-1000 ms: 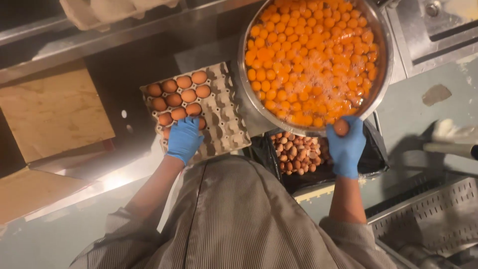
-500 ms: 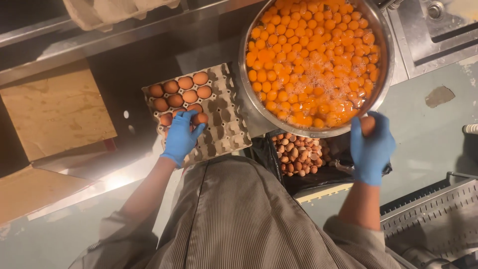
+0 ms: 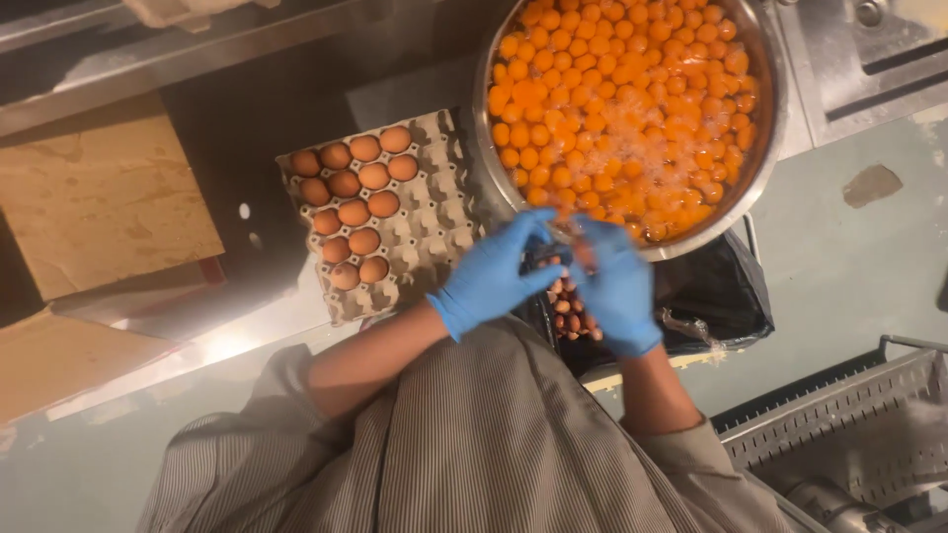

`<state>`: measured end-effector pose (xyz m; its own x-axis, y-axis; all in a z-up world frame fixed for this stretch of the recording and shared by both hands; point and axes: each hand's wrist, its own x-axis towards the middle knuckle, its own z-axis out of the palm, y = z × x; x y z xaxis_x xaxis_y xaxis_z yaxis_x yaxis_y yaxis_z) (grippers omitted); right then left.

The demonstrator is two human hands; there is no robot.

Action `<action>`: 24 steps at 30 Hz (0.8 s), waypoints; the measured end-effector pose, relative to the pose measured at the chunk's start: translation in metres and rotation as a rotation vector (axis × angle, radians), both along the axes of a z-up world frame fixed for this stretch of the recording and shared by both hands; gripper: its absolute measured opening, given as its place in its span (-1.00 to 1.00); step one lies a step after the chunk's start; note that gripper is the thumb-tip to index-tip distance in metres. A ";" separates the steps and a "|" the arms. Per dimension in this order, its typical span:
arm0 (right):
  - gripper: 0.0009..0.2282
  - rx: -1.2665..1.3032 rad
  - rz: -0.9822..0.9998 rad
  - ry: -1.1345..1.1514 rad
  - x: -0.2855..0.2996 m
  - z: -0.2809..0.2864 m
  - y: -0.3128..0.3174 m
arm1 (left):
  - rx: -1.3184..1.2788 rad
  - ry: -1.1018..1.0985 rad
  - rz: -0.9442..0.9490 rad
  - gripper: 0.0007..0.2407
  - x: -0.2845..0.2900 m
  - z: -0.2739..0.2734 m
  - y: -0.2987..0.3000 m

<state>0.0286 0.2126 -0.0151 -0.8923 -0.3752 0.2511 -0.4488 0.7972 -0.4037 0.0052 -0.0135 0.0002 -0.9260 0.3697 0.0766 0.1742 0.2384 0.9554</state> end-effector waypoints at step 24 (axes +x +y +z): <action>-0.74 0.100 -0.645 0.147 -0.014 0.027 0.097 | -1.039 0.121 0.134 -0.92 0.051 -0.111 -0.164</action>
<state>0.0147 0.3099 0.0117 -0.9049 0.1942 0.3787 0.0856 0.9547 -0.2850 0.0557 -0.1773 -0.1106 -0.9714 0.2021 -0.1249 0.1665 0.9542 0.2484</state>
